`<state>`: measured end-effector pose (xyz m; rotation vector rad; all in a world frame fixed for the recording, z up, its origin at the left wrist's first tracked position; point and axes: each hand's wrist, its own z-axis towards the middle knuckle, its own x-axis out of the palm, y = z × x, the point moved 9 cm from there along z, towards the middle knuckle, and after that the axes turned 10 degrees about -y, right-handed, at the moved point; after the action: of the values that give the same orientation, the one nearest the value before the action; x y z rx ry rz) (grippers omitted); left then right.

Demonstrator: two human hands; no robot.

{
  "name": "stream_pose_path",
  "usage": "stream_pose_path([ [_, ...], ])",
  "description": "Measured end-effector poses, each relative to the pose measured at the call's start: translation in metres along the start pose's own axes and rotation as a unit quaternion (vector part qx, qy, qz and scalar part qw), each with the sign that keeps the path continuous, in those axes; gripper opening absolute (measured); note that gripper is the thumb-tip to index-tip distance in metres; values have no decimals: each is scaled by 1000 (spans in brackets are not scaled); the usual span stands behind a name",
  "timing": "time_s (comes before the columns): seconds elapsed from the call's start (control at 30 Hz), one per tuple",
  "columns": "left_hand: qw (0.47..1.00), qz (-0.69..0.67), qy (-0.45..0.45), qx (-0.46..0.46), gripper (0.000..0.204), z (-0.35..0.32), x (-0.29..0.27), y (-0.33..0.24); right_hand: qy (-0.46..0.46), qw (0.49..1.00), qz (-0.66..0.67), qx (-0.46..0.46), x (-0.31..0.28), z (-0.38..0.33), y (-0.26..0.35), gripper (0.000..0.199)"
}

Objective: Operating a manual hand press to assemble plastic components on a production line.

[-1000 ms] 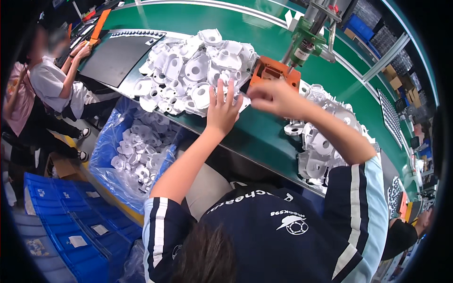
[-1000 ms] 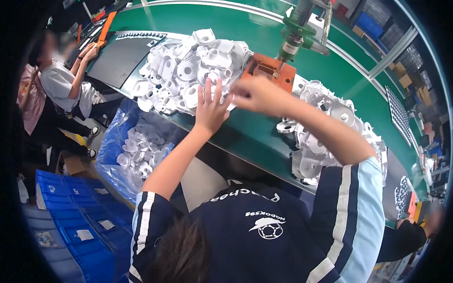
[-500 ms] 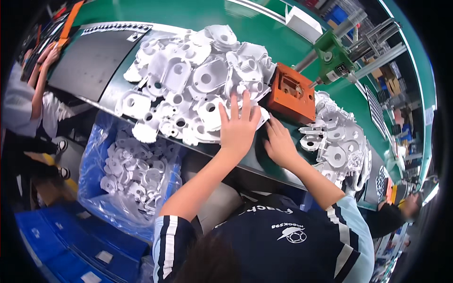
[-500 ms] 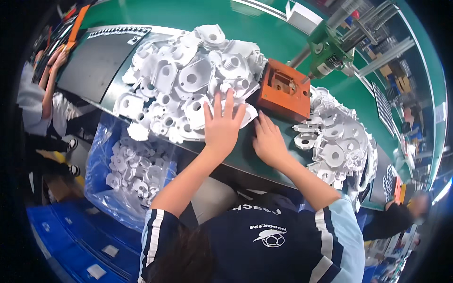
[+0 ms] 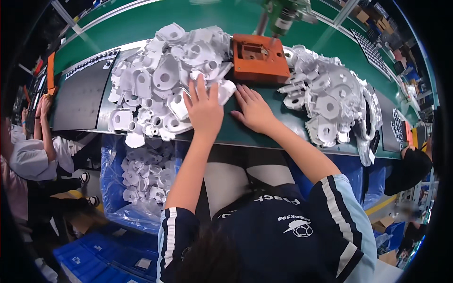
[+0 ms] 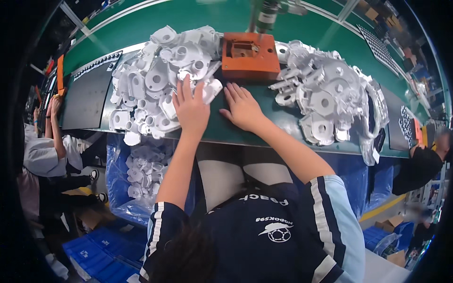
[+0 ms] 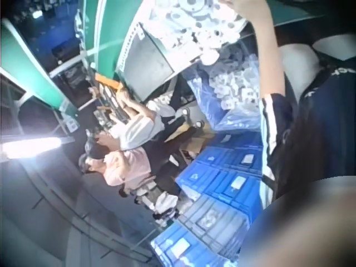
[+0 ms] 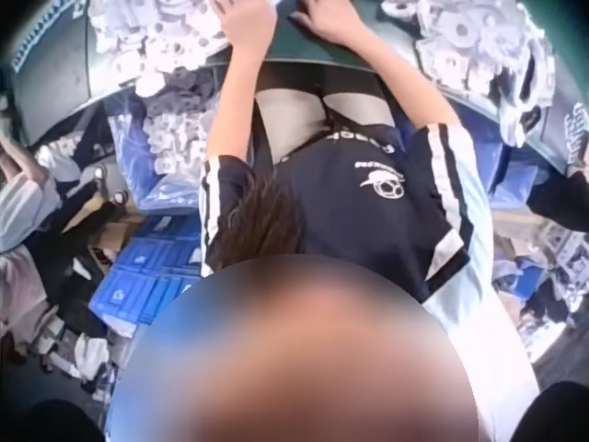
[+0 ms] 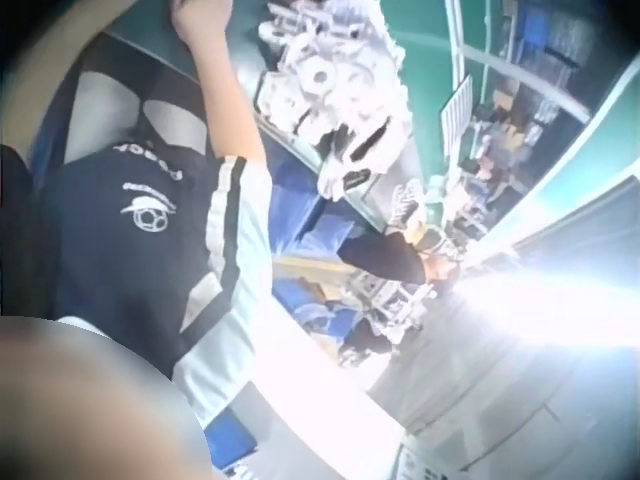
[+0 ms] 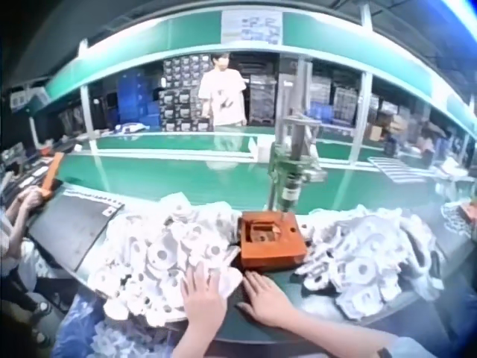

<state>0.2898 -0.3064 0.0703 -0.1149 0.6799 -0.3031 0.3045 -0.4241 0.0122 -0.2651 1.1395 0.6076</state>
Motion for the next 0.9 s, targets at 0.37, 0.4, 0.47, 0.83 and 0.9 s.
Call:
stream_pose_path([
  [0.37,993,101,24,50,51,2,5,-11,-72,997,28,-10,-27,-43,-30,61],
  [0.4,992,104,26,63,50,-1,5,-13,-83,996,40,-13,-30,-44,-29,59],
  [0.47,991,100,29,86,48,-8,7,-19,-100,994,49,-5,-33,-45,-29,58],
  [0.83,991,-130,17,-35,41,-2,-8,10,-130,981,135,-47,-22,-12,-2,48],
  [0.9,986,-155,9,-53,41,-2,-7,13,-96,988,111,-47,-5,8,13,53],
])
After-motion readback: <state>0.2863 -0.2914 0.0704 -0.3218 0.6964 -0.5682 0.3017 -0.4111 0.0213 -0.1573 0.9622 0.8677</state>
